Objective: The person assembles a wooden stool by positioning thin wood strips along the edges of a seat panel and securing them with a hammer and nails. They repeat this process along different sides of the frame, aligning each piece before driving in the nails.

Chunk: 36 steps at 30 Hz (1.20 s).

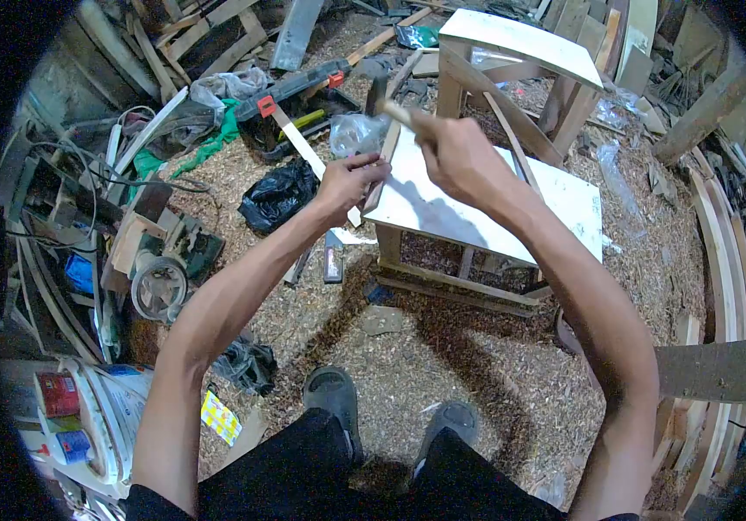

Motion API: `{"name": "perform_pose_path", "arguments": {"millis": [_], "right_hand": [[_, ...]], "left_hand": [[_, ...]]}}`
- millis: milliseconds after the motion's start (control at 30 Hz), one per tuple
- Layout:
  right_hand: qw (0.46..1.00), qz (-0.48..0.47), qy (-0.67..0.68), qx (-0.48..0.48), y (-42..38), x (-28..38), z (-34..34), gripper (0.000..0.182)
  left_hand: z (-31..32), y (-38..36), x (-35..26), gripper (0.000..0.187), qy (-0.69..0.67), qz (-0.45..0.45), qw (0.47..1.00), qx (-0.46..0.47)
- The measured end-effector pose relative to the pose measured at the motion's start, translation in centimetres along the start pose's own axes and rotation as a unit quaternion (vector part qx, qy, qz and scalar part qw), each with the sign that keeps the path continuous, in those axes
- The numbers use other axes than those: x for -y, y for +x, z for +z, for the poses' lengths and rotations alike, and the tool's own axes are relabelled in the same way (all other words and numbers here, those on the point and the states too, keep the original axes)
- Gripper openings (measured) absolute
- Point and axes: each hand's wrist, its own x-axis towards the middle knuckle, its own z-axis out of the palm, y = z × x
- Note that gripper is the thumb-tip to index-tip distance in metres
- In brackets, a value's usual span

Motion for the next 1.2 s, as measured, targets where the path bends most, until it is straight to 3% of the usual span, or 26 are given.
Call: {"name": "perform_pose_path", "arguments": {"millis": [33,100,167,233,333,367,433,500,633,700,733,833,967,1033,1100,1133,1200], "right_hand": [[0.998,-0.011,0.022,-0.055,-0.1,0.2,0.1,0.021],[0.996,-0.081,-0.008,-0.036,-0.3,-2.4,1.8,0.017],[0.993,-0.068,-0.079,0.055,0.0,-4.0,2.7,0.016],[0.993,-0.058,-0.076,0.071,0.1,-2.0,0.8,0.016],[0.997,0.033,0.049,-0.05,-0.7,0.8,-0.1,0.033],[0.997,0.035,0.051,-0.049,-0.8,-0.7,1.0,0.033],[0.995,-0.073,-0.043,0.054,-0.7,-4.7,3.7,0.032],[0.994,-0.093,-0.055,0.032,-0.6,-4.1,3.1,0.033],[0.998,-0.03,0.019,-0.048,-0.8,-1.1,0.9,0.027],[0.996,-0.08,-0.05,-0.005,-0.8,-3.0,2.3,0.037],[0.997,-0.025,-0.024,0.072,-1.2,-2.8,3.1,0.038],[0.992,-0.063,-0.068,0.088,-0.7,-2.6,2.3,0.034],[0.998,-0.032,-0.038,-0.039,0.0,-0.5,0.1,0.03],[1.0,-0.014,0.009,-0.026,-0.3,-1.7,1.0,0.031],[0.99,-0.123,-0.063,0.013,-0.2,-3.3,3.1,0.032],[0.992,-0.079,-0.077,0.065,-0.3,-3.2,2.3,0.034],[0.997,-0.048,-0.042,0.048,-0.2,-1.9,1.1,0.031]], "left_hand": [[-0.1,0.2,0.3,0.045,0.0,-0.002,1.0,-0.002],[-0.2,0.6,0.5,0.045,-0.013,0.009,1.0,0.01],[-0.5,0.4,0.1,0.045,0.042,0.004,0.999,0.027],[-0.3,0.4,0.3,0.045,0.057,0.03,0.998,-0.003],[0.3,-0.8,-1.0,0.04,-0.002,0.004,1.0,-0.007],[0.2,-0.8,-1.1,0.041,0.0,0.006,1.0,0.004],[-0.5,0.2,-0.2,0.042,0.022,-0.006,1.0,0.018],[-0.4,0.7,-0.2,0.044,0.041,-0.015,0.999,0.032],[-0.2,0.3,0.3,0.043,0.029,0.007,0.999,0.012],[-0.1,0.1,-0.1,0.038,0.006,0.015,1.0,0.001],[-0.1,0.0,-0.5,0.038,0.006,0.019,1.0,0.001],[-0.3,0.0,-0.7,0.04,0.046,-0.003,0.999,0.019],[-0.2,0.1,0.1,0.046,0.006,0.0,1.0,0.01],[-0.2,0.2,-0.1,0.047,0.029,0.006,1.0,0.01],[-0.3,-0.1,-0.4,0.048,0.036,0.007,0.999,0.005],[-0.2,-0.2,-0.4,0.048,0.043,0.002,0.999,0.001],[-0.2,0.4,-0.3,0.048,0.036,0.002,0.999,0.003]]}}
